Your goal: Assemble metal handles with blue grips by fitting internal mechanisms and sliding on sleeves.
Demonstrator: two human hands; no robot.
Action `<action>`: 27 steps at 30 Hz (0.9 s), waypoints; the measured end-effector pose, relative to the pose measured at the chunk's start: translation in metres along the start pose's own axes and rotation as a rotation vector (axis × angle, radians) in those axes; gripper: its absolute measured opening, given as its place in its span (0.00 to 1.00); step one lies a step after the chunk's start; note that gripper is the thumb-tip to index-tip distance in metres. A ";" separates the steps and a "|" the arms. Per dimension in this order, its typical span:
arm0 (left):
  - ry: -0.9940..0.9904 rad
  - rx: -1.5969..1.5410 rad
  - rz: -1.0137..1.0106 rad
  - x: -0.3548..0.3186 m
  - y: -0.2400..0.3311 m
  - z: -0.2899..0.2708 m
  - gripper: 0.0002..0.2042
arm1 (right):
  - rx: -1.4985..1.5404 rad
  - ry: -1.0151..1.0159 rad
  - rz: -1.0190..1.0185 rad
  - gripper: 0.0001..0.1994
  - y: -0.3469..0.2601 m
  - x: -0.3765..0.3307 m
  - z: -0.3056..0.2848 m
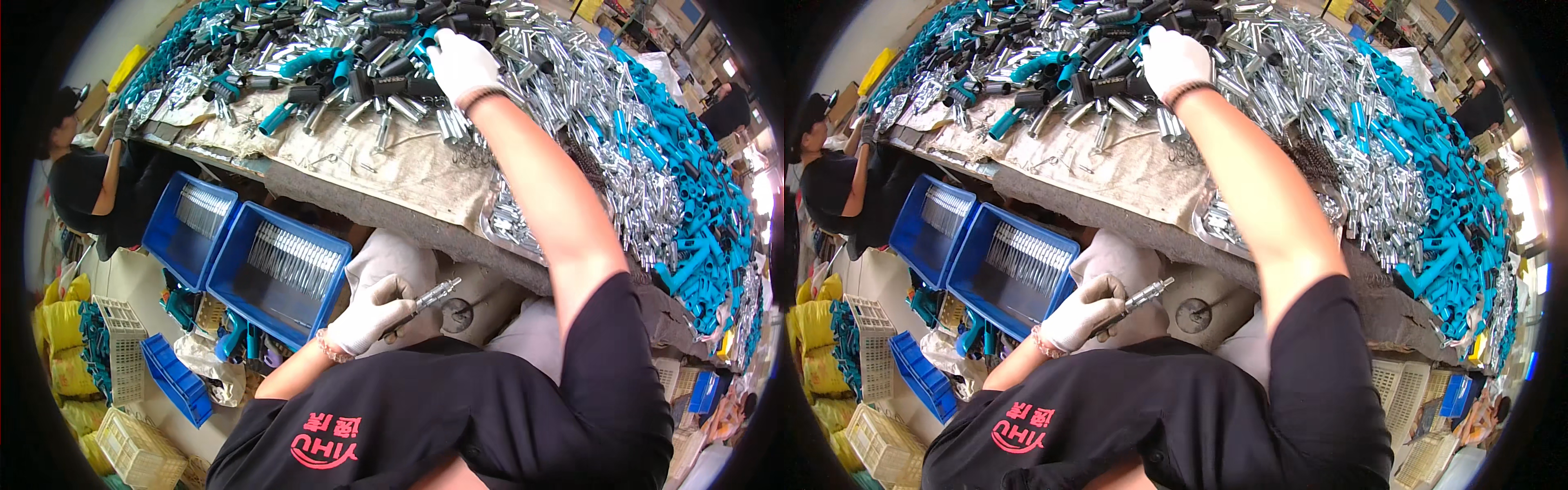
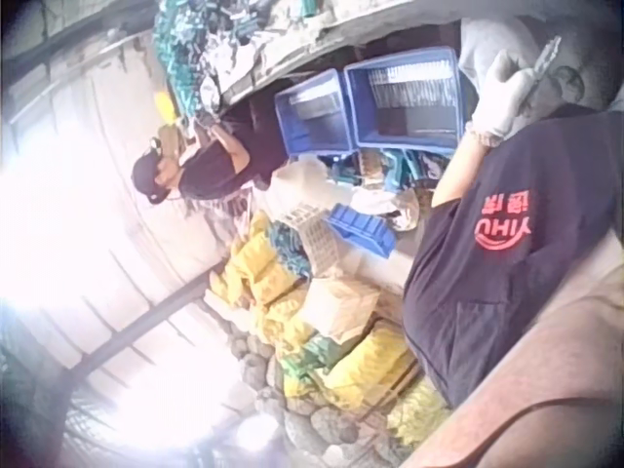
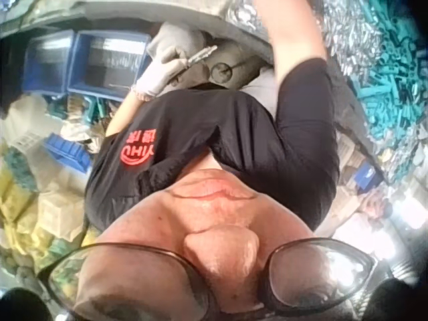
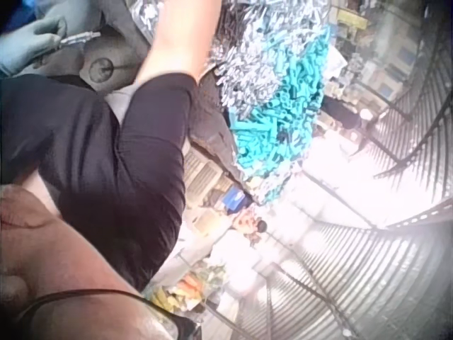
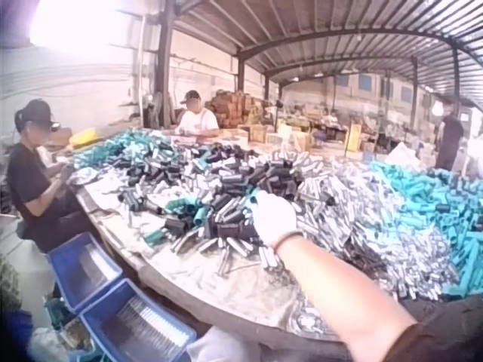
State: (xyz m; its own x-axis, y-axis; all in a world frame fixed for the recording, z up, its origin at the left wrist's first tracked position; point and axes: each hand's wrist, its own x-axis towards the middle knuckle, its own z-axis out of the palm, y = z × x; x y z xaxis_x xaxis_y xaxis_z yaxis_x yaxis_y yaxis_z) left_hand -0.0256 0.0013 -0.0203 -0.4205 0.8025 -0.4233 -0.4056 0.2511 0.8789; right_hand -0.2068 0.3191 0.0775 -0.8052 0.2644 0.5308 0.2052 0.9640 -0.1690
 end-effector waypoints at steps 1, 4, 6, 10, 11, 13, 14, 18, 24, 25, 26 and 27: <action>-0.013 -0.029 0.003 0.000 -0.004 -0.003 0.06 | 0.011 -0.028 0.119 0.14 -0.006 0.018 0.014; 0.012 -0.019 -0.033 0.001 -0.010 -0.005 0.06 | 0.082 -0.163 0.379 0.16 -0.017 0.037 0.037; -0.017 0.028 -0.004 0.001 -0.002 0.000 0.07 | 0.045 -0.169 0.341 0.20 0.007 0.047 0.047; -0.069 -0.089 -0.015 -0.004 -0.006 -0.007 0.06 | 0.302 -0.032 0.044 0.29 0.023 -0.007 -0.025; -0.074 -0.064 -0.027 -0.005 0.002 -0.004 0.05 | 0.393 -0.074 -0.112 0.30 0.048 -0.027 -0.047; -0.057 -0.086 -0.033 -0.010 0.005 -0.006 0.05 | 0.790 -0.287 0.085 0.26 0.026 -0.106 -0.121; -0.089 -0.095 -0.025 -0.006 0.002 -0.005 0.04 | 0.870 -0.403 0.236 0.23 0.044 -0.141 -0.143; -0.076 -0.090 -0.053 0.010 0.001 0.010 0.08 | 1.076 -0.438 0.482 0.10 0.061 -0.293 -0.184; -0.199 -0.078 -0.219 0.032 0.006 0.039 0.06 | 1.374 -0.243 0.896 0.10 0.089 -0.406 -0.157; -0.205 -0.077 -0.228 0.033 0.009 0.047 0.06 | 1.444 -0.238 0.892 0.10 0.088 -0.413 -0.153; -0.231 -0.029 -0.265 0.034 0.013 0.055 0.06 | 1.471 -0.258 0.908 0.10 0.085 -0.416 -0.152; -0.256 0.019 -0.299 0.036 0.015 0.061 0.06 | 1.506 -0.250 0.916 0.10 0.083 -0.419 -0.149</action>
State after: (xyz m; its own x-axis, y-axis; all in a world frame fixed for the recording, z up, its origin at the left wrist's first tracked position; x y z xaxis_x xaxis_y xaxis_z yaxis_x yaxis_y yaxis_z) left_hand 0.0031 0.0670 -0.0091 -0.0690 0.8009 -0.5947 -0.4636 0.5021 0.7300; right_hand 0.2305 0.2924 -0.0348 -0.8236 0.5025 -0.2629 0.0710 -0.3685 -0.9269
